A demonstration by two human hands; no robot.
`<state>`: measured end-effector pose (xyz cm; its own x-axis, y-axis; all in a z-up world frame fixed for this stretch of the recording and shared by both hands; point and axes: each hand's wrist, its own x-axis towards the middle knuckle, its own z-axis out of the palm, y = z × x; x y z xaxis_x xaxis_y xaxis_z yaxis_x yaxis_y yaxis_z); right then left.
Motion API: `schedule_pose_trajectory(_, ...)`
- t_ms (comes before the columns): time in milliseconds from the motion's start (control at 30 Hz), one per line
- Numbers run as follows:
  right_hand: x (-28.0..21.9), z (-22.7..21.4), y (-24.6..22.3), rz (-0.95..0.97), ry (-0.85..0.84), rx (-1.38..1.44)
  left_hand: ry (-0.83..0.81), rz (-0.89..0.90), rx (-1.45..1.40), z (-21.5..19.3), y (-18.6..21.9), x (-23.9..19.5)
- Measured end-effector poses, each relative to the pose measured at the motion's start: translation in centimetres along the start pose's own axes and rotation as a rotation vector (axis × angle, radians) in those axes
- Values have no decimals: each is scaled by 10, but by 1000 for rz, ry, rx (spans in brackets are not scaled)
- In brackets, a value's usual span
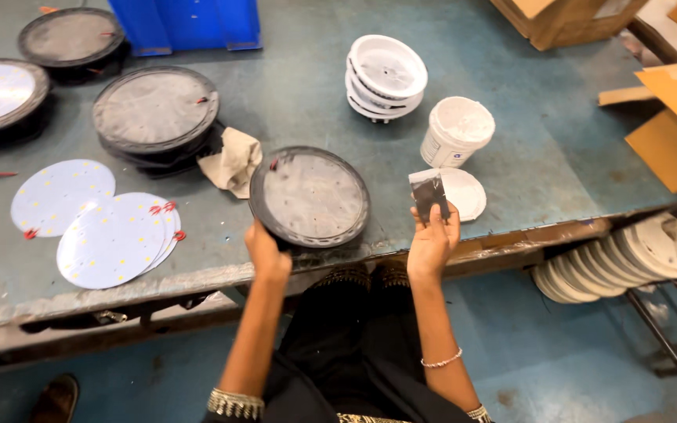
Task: The person applies white thermal paste from a container onto metal plates using a small spreader, then presses LED boards onto the pasted surfaces and wipes away excess paste with a cloth.
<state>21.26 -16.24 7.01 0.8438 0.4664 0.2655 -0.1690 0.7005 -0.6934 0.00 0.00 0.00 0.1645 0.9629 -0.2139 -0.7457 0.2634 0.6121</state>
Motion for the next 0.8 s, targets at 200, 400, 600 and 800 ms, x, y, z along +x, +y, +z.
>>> schedule_pose_trajectory(200, -12, 33, -13, 133, -62, -38, -45, -175, 235, -11, -12, -40)
schedule_pose_trajectory(400, -19, 64, 24, 230, -143, -69, -187, -236, 1504, -14, 86, -43)
schedule_pose_trajectory(600, -26, 74, 52, 197, -130, -221, -234, 659, 1384, 49, 92, -21)
schedule_pose_trajectory(800, -34, 76, 53, 34, -146, -369, -166, 692, 1177, 51, 58, -8)
